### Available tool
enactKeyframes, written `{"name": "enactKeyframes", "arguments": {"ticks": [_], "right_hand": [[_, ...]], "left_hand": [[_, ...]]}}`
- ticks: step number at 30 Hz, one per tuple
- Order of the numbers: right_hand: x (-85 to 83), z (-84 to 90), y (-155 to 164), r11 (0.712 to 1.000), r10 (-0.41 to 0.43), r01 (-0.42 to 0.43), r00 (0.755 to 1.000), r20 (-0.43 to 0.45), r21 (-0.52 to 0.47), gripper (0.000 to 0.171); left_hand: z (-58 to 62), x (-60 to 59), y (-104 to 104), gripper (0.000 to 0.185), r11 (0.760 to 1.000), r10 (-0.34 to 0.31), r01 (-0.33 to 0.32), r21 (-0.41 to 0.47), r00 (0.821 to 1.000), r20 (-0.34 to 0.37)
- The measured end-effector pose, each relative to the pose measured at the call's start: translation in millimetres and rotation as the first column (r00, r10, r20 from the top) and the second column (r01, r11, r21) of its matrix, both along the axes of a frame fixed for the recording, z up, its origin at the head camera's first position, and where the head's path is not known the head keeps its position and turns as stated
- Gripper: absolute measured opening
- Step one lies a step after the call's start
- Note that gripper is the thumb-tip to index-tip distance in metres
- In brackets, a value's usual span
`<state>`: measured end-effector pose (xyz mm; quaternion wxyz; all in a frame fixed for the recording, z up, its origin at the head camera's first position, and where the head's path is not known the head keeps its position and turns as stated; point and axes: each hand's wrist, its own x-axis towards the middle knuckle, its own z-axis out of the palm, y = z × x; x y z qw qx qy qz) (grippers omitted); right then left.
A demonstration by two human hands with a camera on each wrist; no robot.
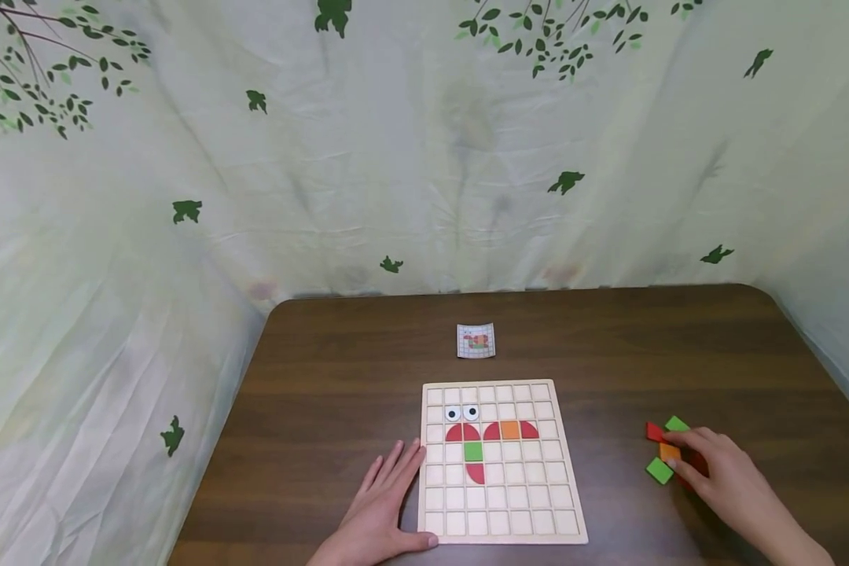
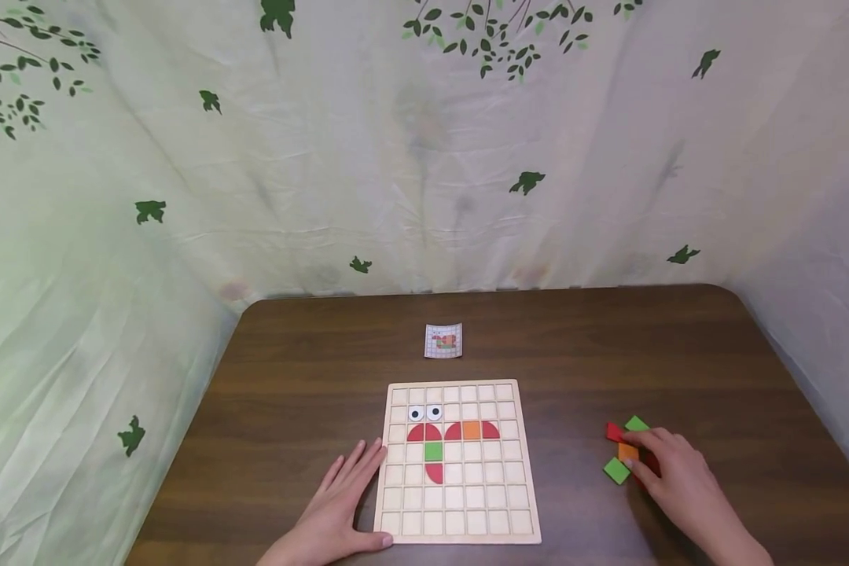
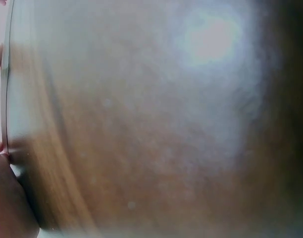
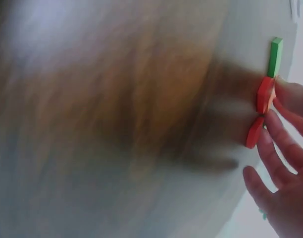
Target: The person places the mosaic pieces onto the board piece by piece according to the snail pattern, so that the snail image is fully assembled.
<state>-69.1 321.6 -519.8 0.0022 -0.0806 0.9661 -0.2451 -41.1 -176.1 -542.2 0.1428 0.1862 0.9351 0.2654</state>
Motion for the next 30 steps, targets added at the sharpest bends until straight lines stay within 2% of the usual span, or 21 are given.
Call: {"name": "enactKeyframes", "arguments": {"ticks": [6,12,16,22,30], "right_hand": [[1.7,-1.0,0.7,1.0,0.024,-0.023,0.999,-0.023,0.016,0.034],[2.2,-3.3,-1.0,0.999,0.04,-0.039,0.998,-0.048,0.009,0.034],[3.1,-2.4,-0.2,0.997,0.055,-0.058,0.997,-0.062,-0.045,0.036],[-1.3,4.9,1.9,0.98,0.121,-0.139,0.984,-0.13,-0.142,0.038],[-12.9,13.6,-24.6,0.958,0.214,-0.241,0.961,-0.173,-0.155,0.036]], "left_hand": [[0.2,0.7,0.9,0.112,1.0,-0.004,0.004,0.009,1.0,-0.011],[1.4,1.5,1.8,0.113,1.0,-0.002,0.002,0.007,1.0,0.018],[1.4,1.6,2.5,0.113,1.0,0.003,-0.003,0.003,0.999,0.032],[1.4,2.1,1.9,0.112,1.0,-0.013,0.013,0.008,1.0,-0.016],[2.7,1.3,0.5,0.112,1.0,-0.016,0.016,0.001,0.999,-0.034]]}}
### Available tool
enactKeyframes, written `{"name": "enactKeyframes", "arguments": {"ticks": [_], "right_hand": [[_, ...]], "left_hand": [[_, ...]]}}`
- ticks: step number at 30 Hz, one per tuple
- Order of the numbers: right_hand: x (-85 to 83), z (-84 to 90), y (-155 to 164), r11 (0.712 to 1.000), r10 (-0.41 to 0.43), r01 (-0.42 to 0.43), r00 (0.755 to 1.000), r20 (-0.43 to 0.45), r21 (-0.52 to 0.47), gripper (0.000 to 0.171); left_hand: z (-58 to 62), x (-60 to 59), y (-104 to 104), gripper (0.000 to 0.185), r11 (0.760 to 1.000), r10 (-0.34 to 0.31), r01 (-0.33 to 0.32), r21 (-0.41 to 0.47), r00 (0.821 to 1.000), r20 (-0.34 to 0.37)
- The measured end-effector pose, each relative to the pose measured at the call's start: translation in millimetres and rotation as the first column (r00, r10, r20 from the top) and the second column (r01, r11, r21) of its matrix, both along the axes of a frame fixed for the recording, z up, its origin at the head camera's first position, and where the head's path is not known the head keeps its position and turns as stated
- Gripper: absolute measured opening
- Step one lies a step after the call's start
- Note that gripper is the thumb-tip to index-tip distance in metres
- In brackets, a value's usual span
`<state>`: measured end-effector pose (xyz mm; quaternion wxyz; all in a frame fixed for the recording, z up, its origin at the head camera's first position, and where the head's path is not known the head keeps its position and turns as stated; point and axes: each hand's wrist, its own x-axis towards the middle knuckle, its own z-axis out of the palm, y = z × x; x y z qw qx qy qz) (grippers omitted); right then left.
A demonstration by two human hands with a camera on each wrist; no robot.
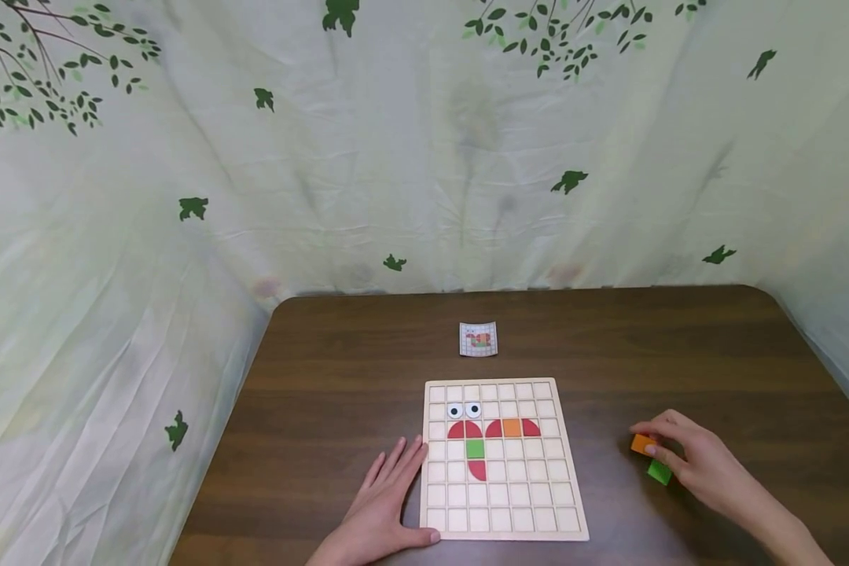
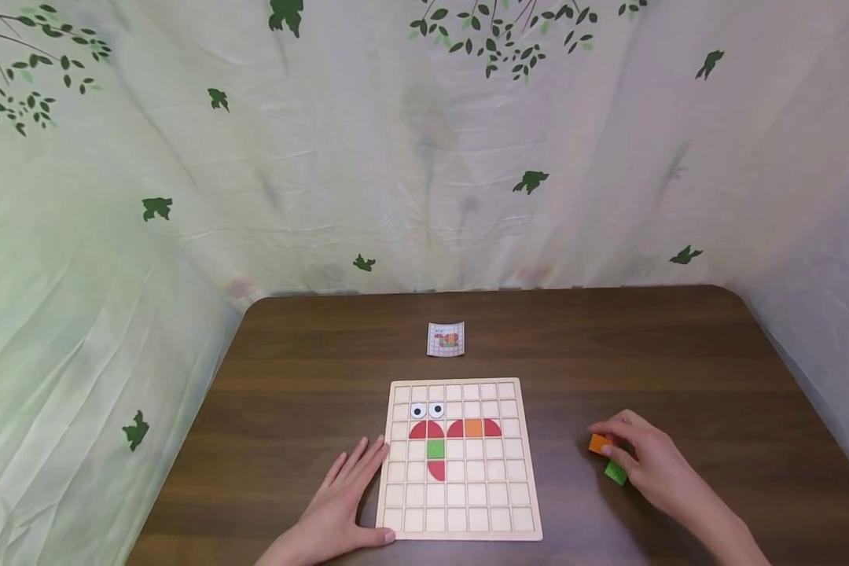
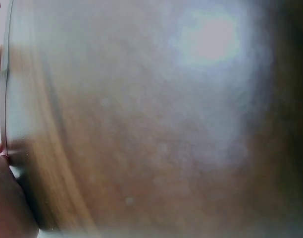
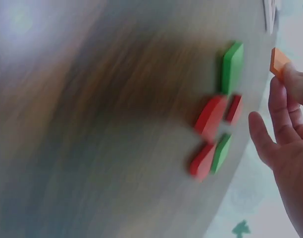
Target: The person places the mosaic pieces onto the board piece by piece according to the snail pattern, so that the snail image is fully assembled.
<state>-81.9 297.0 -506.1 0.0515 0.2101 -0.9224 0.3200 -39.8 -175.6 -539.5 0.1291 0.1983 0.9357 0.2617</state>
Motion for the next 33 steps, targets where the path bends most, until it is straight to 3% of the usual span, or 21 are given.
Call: {"name": "enactKeyframes", "arguments": {"ticks": [9,20,33], "right_hand": [[-16.0,-1.5,-35.1,0.994,0.066,-0.067,0.998,-0.025,-0.087,0.036],[-28.5,-0.5,-73.3,0.988,0.074,-0.061,0.994,0.085,-0.143,0.032],[-33.9,-0.4,-113.5,0.972,0.123,-0.072,0.967,0.224,-0.223,0.022]], "left_hand": [[-1.2,-1.9,0.4,0.113,1.0,0.012,-0.012,-0.003,0.999,0.04],[-1.6,-1.4,1.1,0.113,1.0,0.017,-0.017,-0.002,0.999,0.039],[-3.1,-1.5,0.2,0.113,1.0,0.006,-0.006,0.002,1.0,0.015]]}}
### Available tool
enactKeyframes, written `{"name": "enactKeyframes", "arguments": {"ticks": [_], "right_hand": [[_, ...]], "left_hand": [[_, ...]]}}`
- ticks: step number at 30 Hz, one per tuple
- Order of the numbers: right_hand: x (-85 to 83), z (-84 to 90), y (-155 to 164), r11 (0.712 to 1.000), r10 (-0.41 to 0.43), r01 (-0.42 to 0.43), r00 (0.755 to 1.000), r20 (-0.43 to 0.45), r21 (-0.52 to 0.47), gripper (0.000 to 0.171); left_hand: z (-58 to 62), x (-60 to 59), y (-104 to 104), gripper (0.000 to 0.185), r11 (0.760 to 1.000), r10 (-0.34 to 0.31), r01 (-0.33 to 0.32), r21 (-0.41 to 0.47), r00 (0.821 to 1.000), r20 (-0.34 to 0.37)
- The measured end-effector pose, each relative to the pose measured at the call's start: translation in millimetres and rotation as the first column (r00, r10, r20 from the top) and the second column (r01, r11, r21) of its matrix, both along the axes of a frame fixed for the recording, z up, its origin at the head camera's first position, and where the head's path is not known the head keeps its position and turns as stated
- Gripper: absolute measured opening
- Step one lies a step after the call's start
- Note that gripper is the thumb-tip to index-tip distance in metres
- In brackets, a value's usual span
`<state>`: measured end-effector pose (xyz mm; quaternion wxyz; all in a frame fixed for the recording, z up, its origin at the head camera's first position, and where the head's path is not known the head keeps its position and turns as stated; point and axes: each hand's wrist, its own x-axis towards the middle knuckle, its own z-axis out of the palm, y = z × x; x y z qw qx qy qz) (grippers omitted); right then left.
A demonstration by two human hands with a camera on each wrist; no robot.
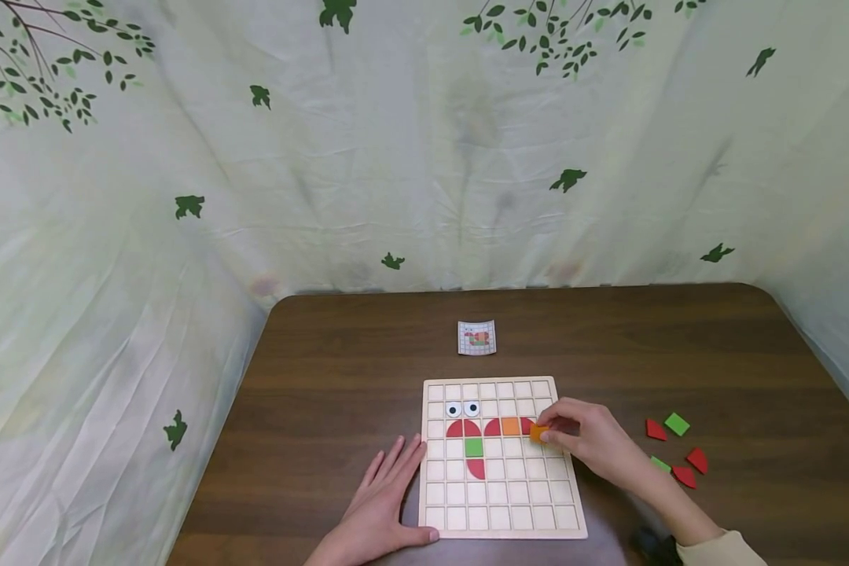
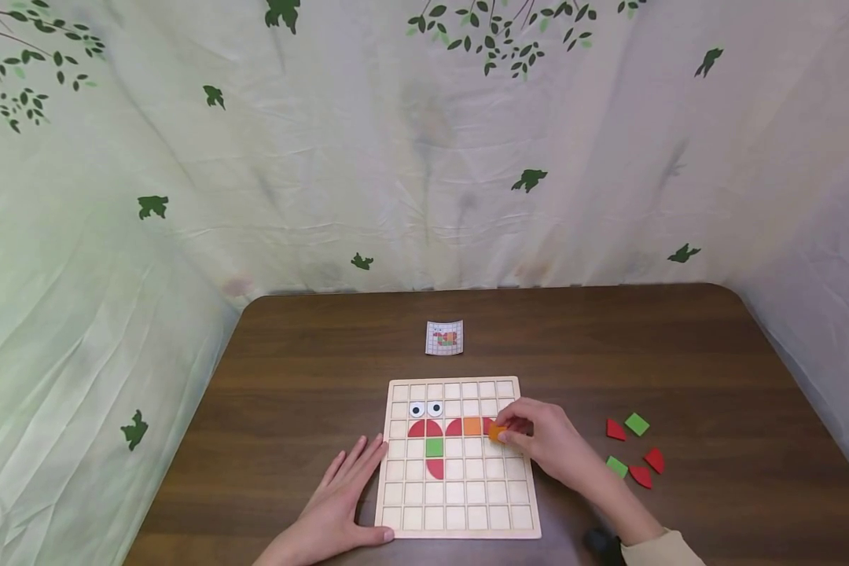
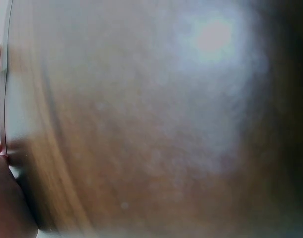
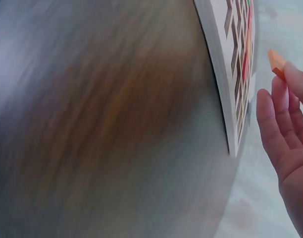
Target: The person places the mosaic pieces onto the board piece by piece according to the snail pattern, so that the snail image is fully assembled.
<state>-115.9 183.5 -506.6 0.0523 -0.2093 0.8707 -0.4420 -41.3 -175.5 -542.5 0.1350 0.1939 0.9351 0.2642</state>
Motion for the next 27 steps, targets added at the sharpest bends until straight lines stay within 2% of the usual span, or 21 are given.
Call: {"name": "enactKeyframes", "arguments": {"ticks": [5,9,13,19,27], "right_hand": [[-0.9,-4.0,-13.1,1.0,0.025,-0.024,0.999,0.035,-0.018,0.02],[-1.7,-8.9,-21.3,0.998,0.056,-0.056,0.998,0.005,-0.026,0.018],[-2.3,-11.6,-28.2,0.997,0.082,-0.082,0.996,-0.03,0.004,0.018],[-0.8,-14.1,-34.7,0.994,0.085,-0.083,0.996,-0.029,0.074,0.015],[0.2,-15.7,-35.5,0.988,0.11,-0.103,0.992,-0.059,0.119,0.015]], "left_hand": [[0.8,0.0,0.1,0.113,1.0,0.003,-0.003,0.005,1.0,0.008],[1.7,0.3,0.2,0.113,1.0,0.001,-0.001,0.002,1.0,-0.003],[1.9,0.4,0.2,0.112,1.0,-0.001,0.001,-0.001,1.0,-0.011],[1.0,0.2,-0.3,0.113,1.0,0.0,0.0,0.005,1.0,-0.003],[0.0,-0.3,-0.3,0.113,1.0,0.003,-0.003,0.002,1.0,0.0]]}}
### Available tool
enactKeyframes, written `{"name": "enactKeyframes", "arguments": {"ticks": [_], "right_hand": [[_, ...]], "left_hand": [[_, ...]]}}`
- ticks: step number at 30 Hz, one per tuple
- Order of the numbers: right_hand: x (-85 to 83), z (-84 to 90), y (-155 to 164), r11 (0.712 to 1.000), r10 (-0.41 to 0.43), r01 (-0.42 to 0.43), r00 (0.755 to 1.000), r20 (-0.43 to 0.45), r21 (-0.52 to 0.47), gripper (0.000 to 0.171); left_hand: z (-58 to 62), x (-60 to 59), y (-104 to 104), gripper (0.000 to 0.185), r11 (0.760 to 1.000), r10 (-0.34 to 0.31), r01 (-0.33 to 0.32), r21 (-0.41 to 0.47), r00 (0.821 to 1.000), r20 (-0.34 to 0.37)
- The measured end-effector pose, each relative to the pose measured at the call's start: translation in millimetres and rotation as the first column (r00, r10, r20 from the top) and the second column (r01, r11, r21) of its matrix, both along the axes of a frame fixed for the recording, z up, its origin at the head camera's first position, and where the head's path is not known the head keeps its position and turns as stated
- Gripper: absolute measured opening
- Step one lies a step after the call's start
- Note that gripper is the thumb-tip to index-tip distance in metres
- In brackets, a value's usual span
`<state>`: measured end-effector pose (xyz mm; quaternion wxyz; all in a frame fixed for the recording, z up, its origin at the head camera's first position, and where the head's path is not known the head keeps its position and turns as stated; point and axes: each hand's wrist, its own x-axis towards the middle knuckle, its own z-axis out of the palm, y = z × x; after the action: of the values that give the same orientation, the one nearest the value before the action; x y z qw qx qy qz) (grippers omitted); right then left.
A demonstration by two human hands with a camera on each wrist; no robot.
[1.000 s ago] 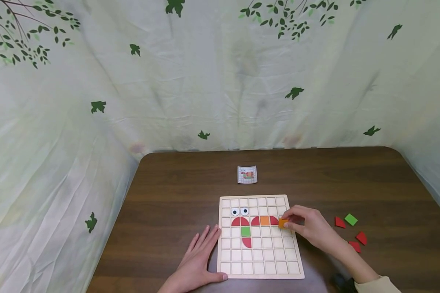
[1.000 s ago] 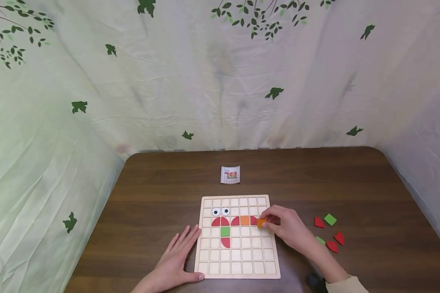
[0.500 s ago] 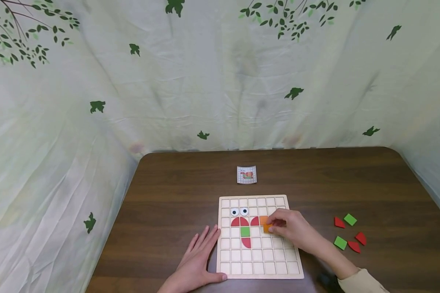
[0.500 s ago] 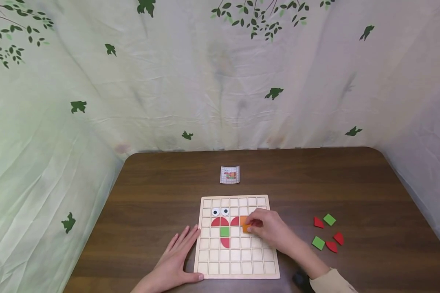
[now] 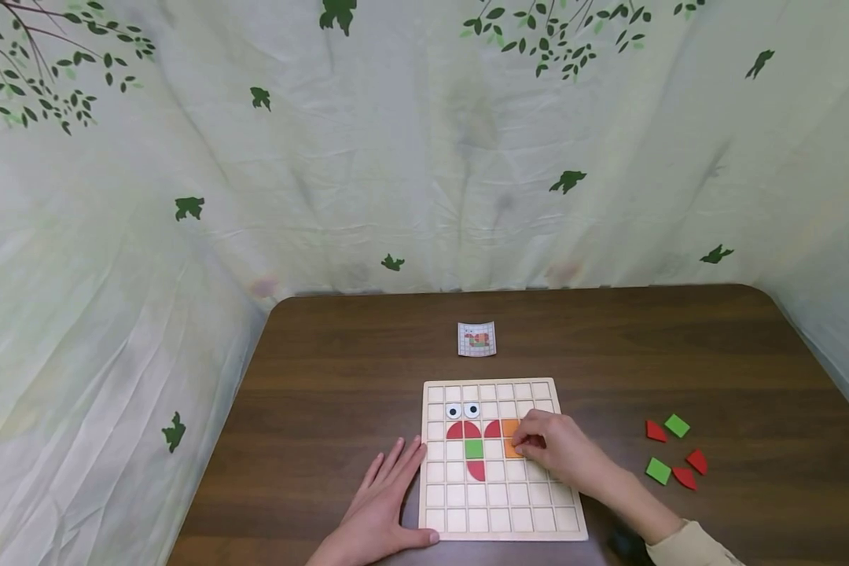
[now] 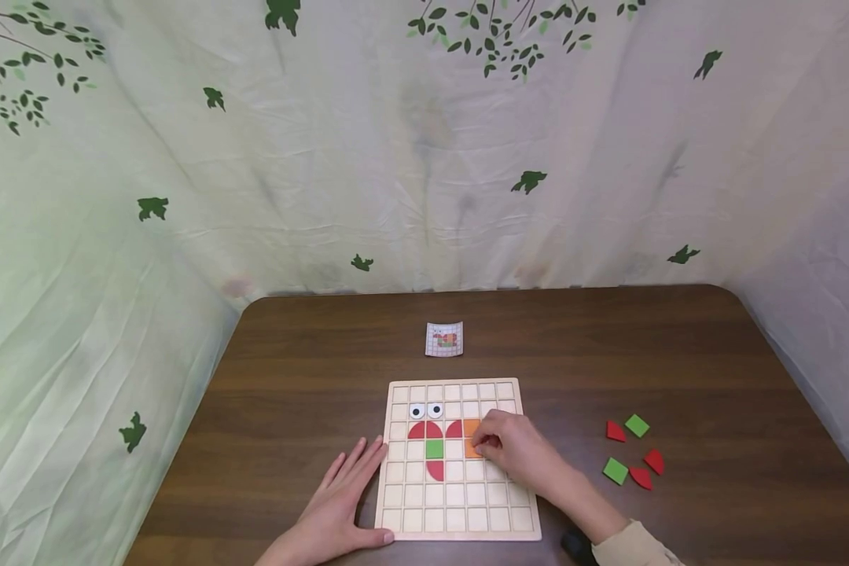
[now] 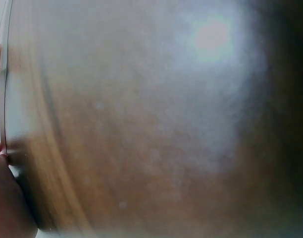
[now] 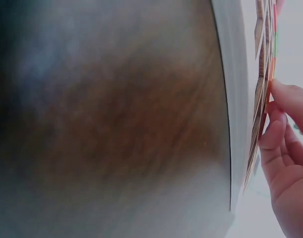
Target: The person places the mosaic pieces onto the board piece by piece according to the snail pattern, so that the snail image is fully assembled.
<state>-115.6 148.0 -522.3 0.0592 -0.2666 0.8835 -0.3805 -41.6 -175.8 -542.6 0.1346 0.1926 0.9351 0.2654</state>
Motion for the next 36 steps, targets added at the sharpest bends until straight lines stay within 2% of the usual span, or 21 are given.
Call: {"name": "enactKeyframes", "arguments": {"ticks": [4,10,15,18,24,29,32,36], "right_hand": [[1.0,-0.6,2.3,1.0,0.004,-0.004,1.0,0.001,0.01,0.015],[4.5,2.9,9.8,0.999,-0.039,0.038,0.998,0.039,0.031,0.014],[9.9,8.8,23.8,0.998,-0.065,0.065,0.993,0.099,0.007,0.018],[13.9,10.0,36.8,0.997,-0.078,0.079,0.992,0.097,-0.003,0.019],[22.5,9.1,65.7,0.994,-0.108,0.108,0.994,0.016,-0.012,0.024],[32.5,9.1,88.5,0.985,-0.168,0.169,0.984,-0.059,0.019,0.03],[40.5,8.1,102.2,0.973,-0.22,0.227,0.968,-0.123,0.049,0.032],[48.6,7.1,119.6,0.939,-0.307,0.333,0.925,-0.225,0.084,0.035]], "left_hand": [[-0.9,-0.3,0.4,0.113,1.0,0.002,-0.002,-0.002,1.0,0.004],[-1.5,0.0,0.0,0.113,1.0,0.011,-0.011,0.0,1.0,0.016],[-1.5,-0.2,0.2,0.114,1.0,0.013,-0.013,-0.008,1.0,0.009],[-1.3,-0.5,1.0,0.114,1.0,0.014,-0.014,-0.012,1.0,0.025],[-0.6,-0.9,1.8,0.114,1.0,0.013,-0.012,-0.014,0.999,0.04],[-0.2,-0.9,2.2,0.114,1.0,0.009,-0.008,-0.02,0.999,0.032],[0.0,-1.1,2.6,0.114,1.0,0.01,-0.009,-0.022,0.999,0.036],[0.1,-1.3,2.3,0.114,1.0,0.01,-0.009,-0.021,0.999,0.033]]}}
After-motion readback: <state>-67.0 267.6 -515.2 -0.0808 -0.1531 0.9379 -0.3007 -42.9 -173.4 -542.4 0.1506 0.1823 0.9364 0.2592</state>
